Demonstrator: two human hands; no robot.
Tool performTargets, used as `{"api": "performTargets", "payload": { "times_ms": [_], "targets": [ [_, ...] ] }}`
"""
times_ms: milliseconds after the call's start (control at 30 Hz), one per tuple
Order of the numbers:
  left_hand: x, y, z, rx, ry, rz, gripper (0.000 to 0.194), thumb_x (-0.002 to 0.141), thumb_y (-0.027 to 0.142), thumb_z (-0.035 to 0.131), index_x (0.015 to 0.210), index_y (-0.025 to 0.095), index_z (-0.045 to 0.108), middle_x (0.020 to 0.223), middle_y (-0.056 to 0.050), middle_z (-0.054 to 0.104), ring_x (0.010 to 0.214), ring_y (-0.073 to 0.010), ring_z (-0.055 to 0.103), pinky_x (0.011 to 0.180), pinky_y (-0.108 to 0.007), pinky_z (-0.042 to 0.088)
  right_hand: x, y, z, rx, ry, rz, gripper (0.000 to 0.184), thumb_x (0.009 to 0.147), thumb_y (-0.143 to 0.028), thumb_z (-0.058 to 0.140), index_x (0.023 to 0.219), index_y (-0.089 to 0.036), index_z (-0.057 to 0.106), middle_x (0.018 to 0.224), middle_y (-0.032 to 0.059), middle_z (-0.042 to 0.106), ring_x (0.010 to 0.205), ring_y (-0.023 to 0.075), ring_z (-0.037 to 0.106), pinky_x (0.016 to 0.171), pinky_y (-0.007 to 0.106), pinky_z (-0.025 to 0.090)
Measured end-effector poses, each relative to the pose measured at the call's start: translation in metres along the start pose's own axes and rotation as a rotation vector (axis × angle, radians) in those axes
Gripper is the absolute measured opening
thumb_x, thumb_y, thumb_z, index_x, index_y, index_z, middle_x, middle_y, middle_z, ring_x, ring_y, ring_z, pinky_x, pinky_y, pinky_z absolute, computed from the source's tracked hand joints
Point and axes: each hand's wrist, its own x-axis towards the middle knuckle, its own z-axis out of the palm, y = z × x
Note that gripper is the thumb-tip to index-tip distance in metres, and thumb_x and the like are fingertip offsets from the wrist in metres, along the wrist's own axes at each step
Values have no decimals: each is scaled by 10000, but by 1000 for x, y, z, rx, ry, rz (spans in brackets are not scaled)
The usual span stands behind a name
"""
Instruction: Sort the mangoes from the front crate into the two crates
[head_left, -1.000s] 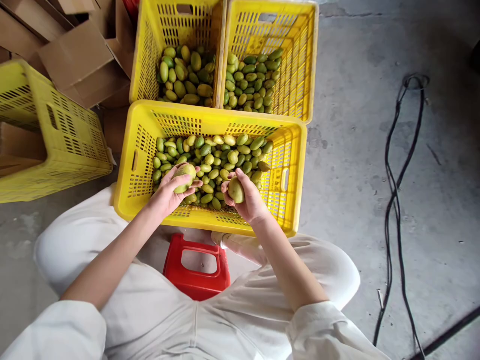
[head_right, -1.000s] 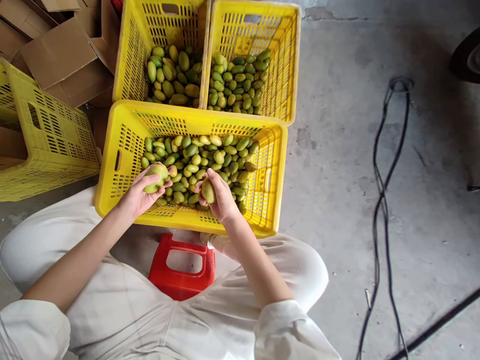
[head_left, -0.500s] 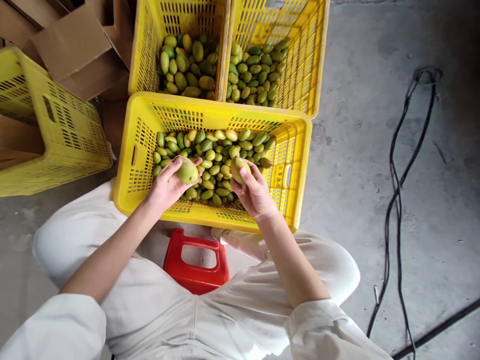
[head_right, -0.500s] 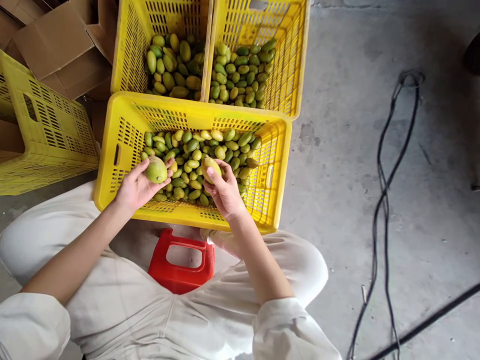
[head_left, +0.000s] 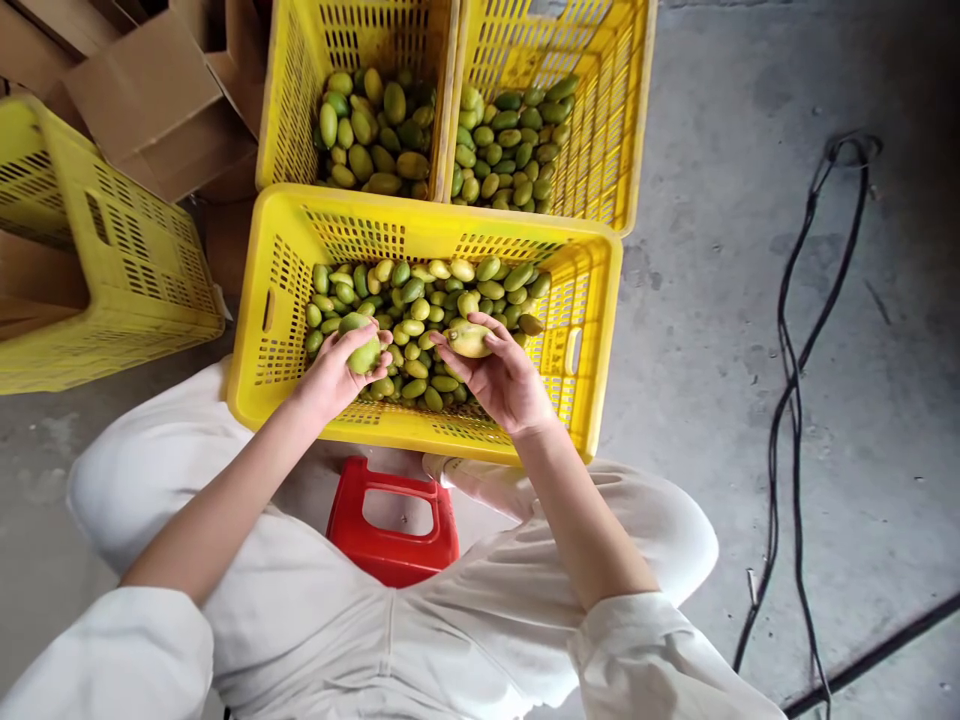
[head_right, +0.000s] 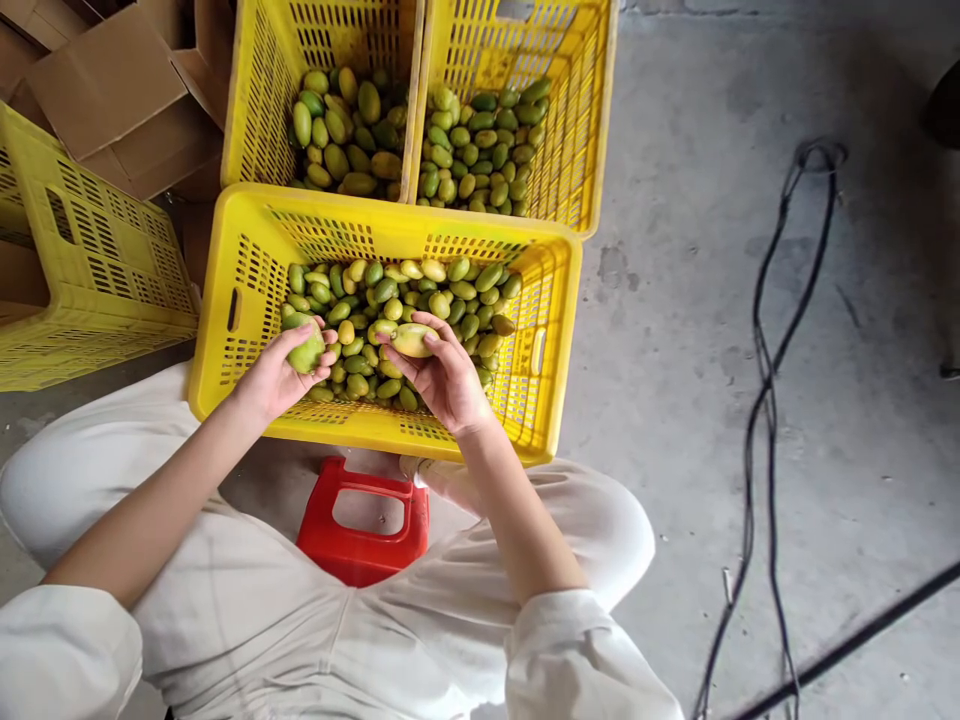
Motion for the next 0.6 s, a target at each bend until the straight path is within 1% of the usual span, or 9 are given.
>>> {"api": "performTargets", "payload": {
  "times_ms": [67,133,167,233,333,400,433,533,600],
  "targets": [
    [0,0,-1,44,-34,-4,368,682,248,953,900,172,667,791,-1,689,579,-89,613,476,-175,420,0,0,1,-25,35,-19,475,743,-455,951,1076,-298,651,1013,-12,761,940,199,779,753,303,663],
    [1,1,-2,51,-45,-9,340,708,266,932,900,171,668,776,-9,685,579,-98,615,467,-178,402,0,0,1,-51,63,-35,488,715,-486,977,1002,-285,637,905,-24,717,721,144,684,547,240,551],
    [2,1,-2,39,-40,-20,307,744,294,902,908,172,673,785,-21,694,600,-117,638,483,-192,431,0,-1,1,-64,71,-41,494,714,-508,978,971,-279,624,861,-28,693,646,122,617,482,225,479],
    [3,3,-2,-5,-26,-56,242,828,346,808,954,171,697,833,-59,727,688,-178,710,553,-245,527,0,-2,-1,-92,82,-48,512,719,-542,970,963,-275,607,804,-33,658,567,97,506,418,213,359],
    [4,3,-2,-50,-19,-87,235,888,313,721,1072,166,731,975,-111,782,914,-264,785,741,-339,637,1,-3,-3,-116,76,-31,516,737,-547,947,1016,-284,602,702,-59,584,515,92,420,393,208,274],
    [4,1,-3,-31,-16,-64,234,891,260,756,1107,174,737,1062,-118,794,994,-264,788,821,-345,646,1,-4,-3,-89,49,7,465,763,-542,910,990,-275,605,637,-72,524,489,90,384,386,202,271],
    [5,0,-4,-11,-13,-49,232,883,248,791,1098,178,740,1071,-111,792,984,-249,785,819,-329,641,0,-4,-2,-69,39,25,434,763,-523,898,959,-268,607,633,-70,524,490,88,394,389,197,290],
    [5,-3,-6,15,-6,-27,273,812,241,903,1025,171,747,953,-59,750,800,-160,726,679,-239,583,-1,-4,1,-23,55,35,384,691,-396,910,897,-256,618,770,-32,657,591,99,544,453,191,421],
    [5,-2,-6,-10,10,-29,291,758,219,937,967,160,744,862,-17,701,700,-108,660,607,-199,535,-2,-4,2,-26,62,11,391,644,-321,921,897,-255,630,896,-15,718,668,108,599,487,192,454]
  ]
}}
